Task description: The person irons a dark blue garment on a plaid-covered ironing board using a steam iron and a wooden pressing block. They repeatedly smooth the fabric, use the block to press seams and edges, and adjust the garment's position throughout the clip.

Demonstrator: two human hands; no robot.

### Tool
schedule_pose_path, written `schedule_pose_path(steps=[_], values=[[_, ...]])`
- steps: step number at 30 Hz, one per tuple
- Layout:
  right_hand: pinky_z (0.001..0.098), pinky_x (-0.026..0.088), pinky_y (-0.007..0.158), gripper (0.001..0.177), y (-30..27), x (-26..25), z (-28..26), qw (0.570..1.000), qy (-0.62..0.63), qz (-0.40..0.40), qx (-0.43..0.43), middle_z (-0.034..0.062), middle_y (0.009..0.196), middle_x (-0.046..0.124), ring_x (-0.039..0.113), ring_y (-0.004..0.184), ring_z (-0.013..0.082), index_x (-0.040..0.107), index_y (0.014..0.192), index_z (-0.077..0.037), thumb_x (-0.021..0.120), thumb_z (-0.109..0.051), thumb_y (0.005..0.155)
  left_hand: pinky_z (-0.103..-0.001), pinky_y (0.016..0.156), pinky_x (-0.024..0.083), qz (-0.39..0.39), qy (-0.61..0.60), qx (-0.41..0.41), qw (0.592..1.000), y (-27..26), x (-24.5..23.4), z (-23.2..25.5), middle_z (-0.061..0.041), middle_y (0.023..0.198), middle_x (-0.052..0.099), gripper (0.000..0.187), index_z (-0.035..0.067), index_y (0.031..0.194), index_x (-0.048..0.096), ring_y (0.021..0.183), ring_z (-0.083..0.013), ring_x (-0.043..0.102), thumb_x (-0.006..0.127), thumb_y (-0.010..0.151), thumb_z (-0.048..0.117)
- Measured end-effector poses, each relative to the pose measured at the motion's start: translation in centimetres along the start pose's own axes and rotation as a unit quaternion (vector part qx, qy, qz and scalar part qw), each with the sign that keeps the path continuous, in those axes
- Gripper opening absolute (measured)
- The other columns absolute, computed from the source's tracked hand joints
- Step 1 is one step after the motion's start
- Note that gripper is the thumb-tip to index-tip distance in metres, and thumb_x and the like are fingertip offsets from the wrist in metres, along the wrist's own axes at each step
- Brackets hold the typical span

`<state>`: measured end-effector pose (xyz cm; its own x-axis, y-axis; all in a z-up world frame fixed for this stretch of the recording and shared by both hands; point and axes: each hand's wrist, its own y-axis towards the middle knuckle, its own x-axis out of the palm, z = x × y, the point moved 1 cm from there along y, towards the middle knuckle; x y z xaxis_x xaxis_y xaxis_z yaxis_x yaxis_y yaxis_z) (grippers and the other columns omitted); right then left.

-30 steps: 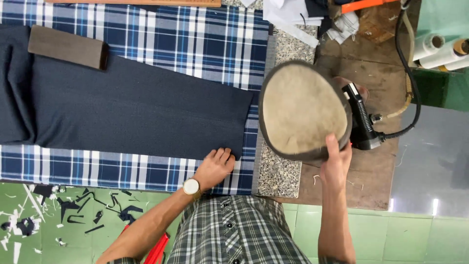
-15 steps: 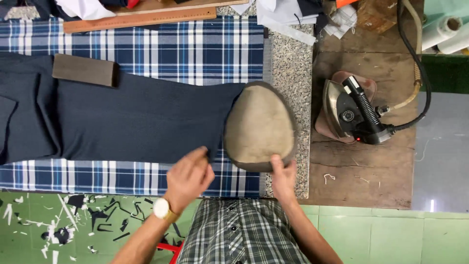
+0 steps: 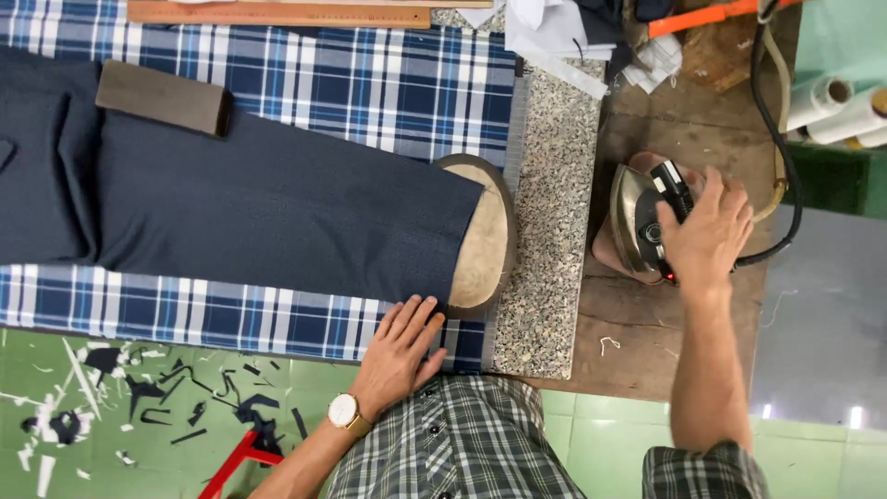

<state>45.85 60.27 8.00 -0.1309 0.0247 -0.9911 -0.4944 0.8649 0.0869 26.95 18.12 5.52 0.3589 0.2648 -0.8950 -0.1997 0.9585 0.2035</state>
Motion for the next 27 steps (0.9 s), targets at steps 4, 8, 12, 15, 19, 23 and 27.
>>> schedule_pose_path(steps=[4,8,12,15,19,23,27], values=[[0.0647,0.041,0.101,0.069,3.3,-0.6,0.7,0.962,0.048,-0.262,0.062,0.0290,0.141,0.056,0.054,0.122,0.0557,0.034,0.158,-0.009,0.058,-0.040,0.101,-0.052,0.116,0.040,0.063,-0.012,-0.073,0.995,-2.5,-0.5,-0.6,-0.019,0.151,0.053,0.042,0.005,0.133,0.063,0.139,-0.0364,0.050,0.061,0.102,0.034],[0.0442,0.048,0.083,0.061,4.1,-0.6,0.6,0.940,0.154,-0.292,0.089,0.0186,0.087,0.073,0.070,0.080,0.0319,0.050,0.150,-0.010,0.065,-0.038,0.099,-0.049,0.112,0.045,0.105,0.005,-0.156,0.982,-5.5,-1.5,-1.1,-0.019,0.144,0.059,0.035,0.003,0.126,0.065,0.134,-0.0356,0.054,0.065,0.099,0.026],[0.0347,0.044,0.066,0.025,3.8,-2.0,-0.9,0.920,0.228,-0.300,0.103,0.0073,0.067,0.056,0.050,0.054,0.0190,0.056,0.118,-0.012,0.066,-0.030,0.103,-0.048,0.106,0.047,0.113,0.015,-0.169,0.979,-7.4,-1.1,-1.3,-0.018,0.141,0.059,0.032,0.004,0.125,0.063,0.132,-0.0365,0.054,0.064,0.100,0.025],[0.0368,0.046,0.072,0.049,1.8,-3.6,-1.9,0.939,0.173,-0.283,0.094,0.0091,0.067,0.065,0.060,0.056,0.0218,0.053,0.136,-0.009,0.066,-0.039,0.100,-0.050,0.110,0.046,0.104,-0.004,-0.162,0.981,-9.0,-0.3,-1.6,-0.015,0.148,0.055,0.036,0.006,0.130,0.061,0.138,-0.0373,0.050,0.063,0.101,0.027],[0.0358,0.046,0.048,0.052,-2.0,-8.7,-7.0,0.914,0.316,-0.222,0.124,0.0135,0.064,0.053,0.049,0.050,0.0203,0.043,0.150,-0.009,0.063,-0.019,0.103,-0.051,0.106,0.048,0.109,-0.031,-0.129,0.985,-8.9,-1.5,-3.5,-0.017,0.145,0.057,0.034,0.003,0.128,0.061,0.134,-0.0380,0.054,0.064,0.101,0.023],[0.0328,0.046,0.053,0.053,-4.3,-12.4,-14.0,0.920,0.303,-0.226,0.106,0.0098,0.061,0.053,0.049,0.047,0.0176,0.046,0.152,-0.018,0.060,-0.023,0.101,-0.050,0.105,0.048,0.094,-0.041,-0.061,0.993,-6.5,-2.7,-6.3,-0.018,0.142,0.058,0.029,0.004,0.123,0.063,0.133,-0.0376,0.054,0.062,0.102,0.024],[0.0401,0.056,0.036,0.049,-5.7,-13.5,-22.2,0.929,0.311,-0.200,0.004,0.0267,0.068,0.065,0.065,0.045,0.0333,0.055,0.144,-0.005,0.060,-0.027,0.100,-0.052,0.106,0.044,0.134,-0.001,-0.040,0.990,-4.8,-2.3,-12.9,-0.016,0.140,0.061,0.030,0.009,0.119,0.069,0.128,-0.0391,0.058,0.069,0.093,0.024]])
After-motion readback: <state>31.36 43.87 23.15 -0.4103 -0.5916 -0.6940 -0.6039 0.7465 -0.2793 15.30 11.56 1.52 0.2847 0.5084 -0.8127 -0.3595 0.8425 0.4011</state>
